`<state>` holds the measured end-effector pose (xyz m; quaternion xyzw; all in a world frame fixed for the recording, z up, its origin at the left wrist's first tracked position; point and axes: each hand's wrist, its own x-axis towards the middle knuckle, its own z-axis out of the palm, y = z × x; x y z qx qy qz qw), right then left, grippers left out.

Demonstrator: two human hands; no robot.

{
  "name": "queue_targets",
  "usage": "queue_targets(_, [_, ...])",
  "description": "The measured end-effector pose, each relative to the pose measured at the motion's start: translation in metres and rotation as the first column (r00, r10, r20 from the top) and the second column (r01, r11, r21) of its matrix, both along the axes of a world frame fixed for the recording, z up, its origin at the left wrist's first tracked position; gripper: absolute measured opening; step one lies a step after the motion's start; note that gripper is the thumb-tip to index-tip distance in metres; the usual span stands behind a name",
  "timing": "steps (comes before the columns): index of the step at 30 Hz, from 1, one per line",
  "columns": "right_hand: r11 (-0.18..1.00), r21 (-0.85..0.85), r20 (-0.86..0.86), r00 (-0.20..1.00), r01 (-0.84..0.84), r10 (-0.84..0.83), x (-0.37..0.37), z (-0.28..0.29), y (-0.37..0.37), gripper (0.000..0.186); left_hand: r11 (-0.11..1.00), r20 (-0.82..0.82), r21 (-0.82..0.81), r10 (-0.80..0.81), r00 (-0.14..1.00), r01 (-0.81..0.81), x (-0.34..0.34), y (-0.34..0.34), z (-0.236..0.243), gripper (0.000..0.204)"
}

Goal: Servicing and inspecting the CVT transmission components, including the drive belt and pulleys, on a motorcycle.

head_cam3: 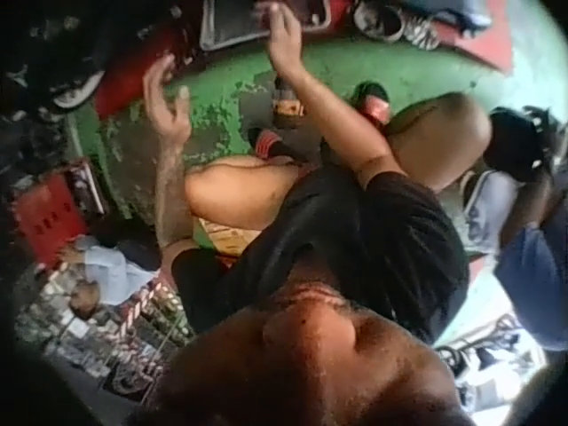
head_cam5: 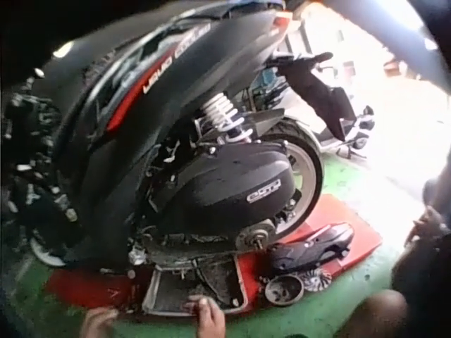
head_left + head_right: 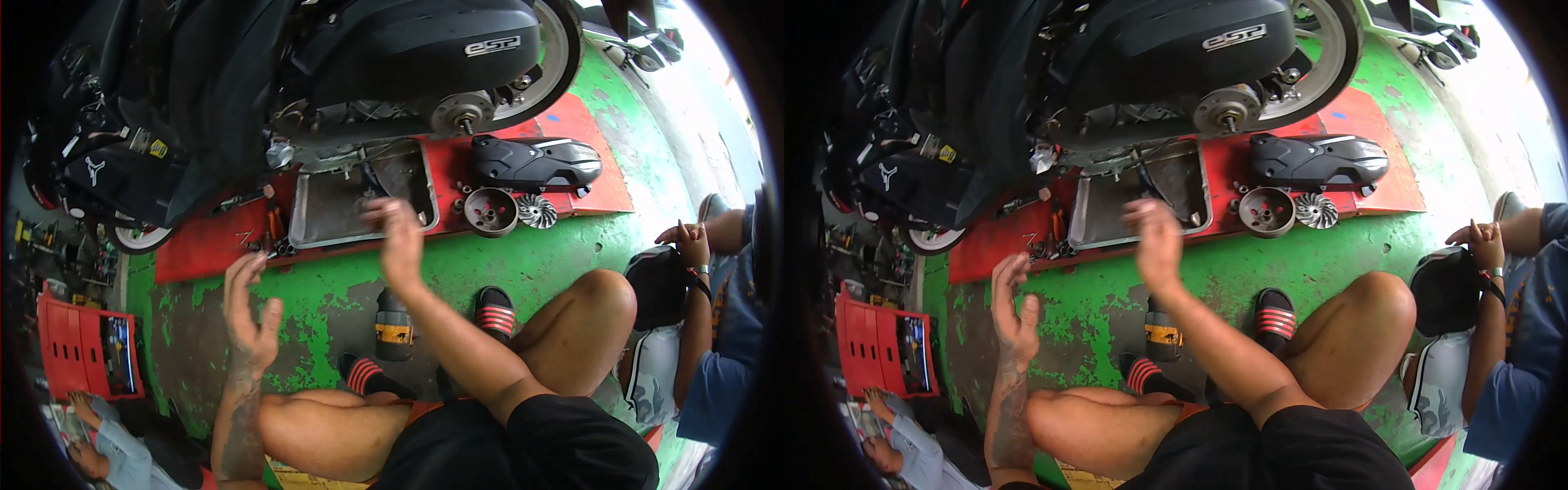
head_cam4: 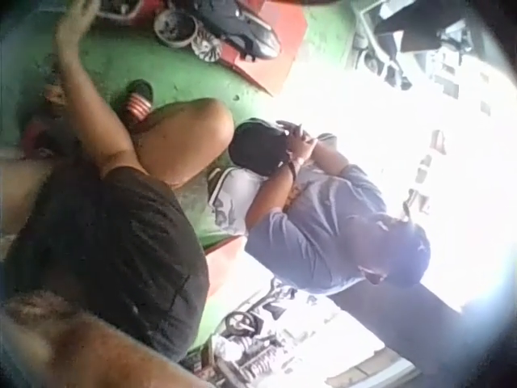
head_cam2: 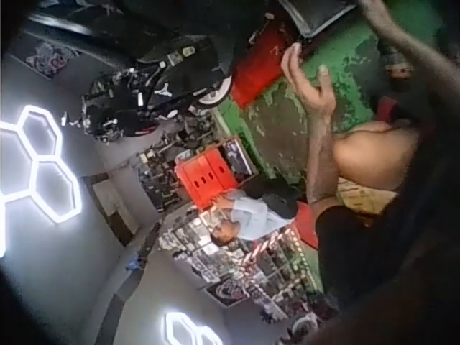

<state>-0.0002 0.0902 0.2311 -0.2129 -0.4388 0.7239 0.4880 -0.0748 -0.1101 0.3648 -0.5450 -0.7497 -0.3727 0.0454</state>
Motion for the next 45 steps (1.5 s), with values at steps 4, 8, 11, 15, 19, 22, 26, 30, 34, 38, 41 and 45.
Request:
queue_targets(4, [0.322, -0.113, -0.696, 0.306, -0.940, 0.649, -0.009, 0.079, -0.094, 0.081, 0.958, -0.468, -0.253, -0.246, 0.849, 0.137, 0.029, 0.015, 0.013, 0.071])
queue_targets(8, [0.266, 0.030, -0.593, 0.197, -0.963, 0.781, 0.009, 0.107, -0.086, 0.089, 0.963, -0.566, -0.265, -0.200, 0.800, 0.053, 0.006, 0.007, 0.021, 0.076])
queue_targets(11, [0.387, 0.228, -0.548, 0.211, -0.894, 0.809, 0.028, 0.127, -0.070, 0.086, 0.979, -0.544, -0.037, 0.147, 0.826, -0.198, -0.030, -0.020, 0.013, 0.080])
queue_targets(15, [0.667, 0.209, -0.382, 0.568, -0.716, 0.729, 0.028, 0.109, -0.026, 0.075, 0.928, -0.212, -0.140, 0.311, 0.926, -0.344, -0.010, -0.022, 0.012, 0.079])
queue_targets(19, [0.521, -0.172, -0.406, 0.542, -0.836, 0.736, -0.010, 0.080, -0.073, 0.082, 0.995, -0.581, -0.100, -0.055, 0.812, -0.004, 0.026, 0.005, 0.019, 0.080])
queue_targets(22, [0.524, -0.100, -0.495, 0.499, -0.846, 0.711, -0.017, 0.062, -0.117, 0.084, 0.957, -0.673, -0.263, -0.272, 0.688, 0.121, 0.018, 0.012, 0.015, 0.081])
queue_targets(26, [0.454, 0.315, -0.563, 0.221, -0.833, 0.796, 0.031, 0.115, -0.028, 0.081, 0.875, -0.527, -0.304, 0.175, 0.831, -0.377, -0.037, -0.010, -0.001, 0.067])
queue_targets(30, [0.936, 0.312, -0.422, 0.859, -0.163, 0.290, 0.065, 0.098, 0.031, 0.056, 0.888, 0.230, -0.451, 0.216, 0.949, -0.092, -0.016, -0.023, -0.020, 0.057])
queue_targets(34, [0.933, 0.088, -0.204, 0.923, 0.348, -0.325, 0.048, 0.021, 0.091, 0.014, 0.901, 0.570, -0.431, 0.231, 0.789, 0.047, -0.001, 0.021, -0.037, 0.054])
queue_targets(38, [0.887, 0.015, -0.004, 0.887, 0.462, -0.462, 0.052, 0.002, 0.129, 0.040, 0.966, 0.767, -0.257, 0.194, 0.611, 0.016, -0.028, 0.092, -0.055, 0.055])
queue_targets(41, [0.864, 0.038, 0.124, 0.856, 0.502, -0.502, 0.030, 0.001, 0.155, 0.078, 0.979, 0.875, -0.020, 0.115, 0.470, -0.201, -0.066, 0.168, -0.069, 0.060])
queue_targets(45, [0.771, 0.437, 0.304, 0.731, 0.463, -0.611, 0.002, 0.021, 0.154, 0.113, 0.861, 0.939, 0.144, 0.037, 0.342, -0.488, -0.113, 0.239, -0.083, 0.063])
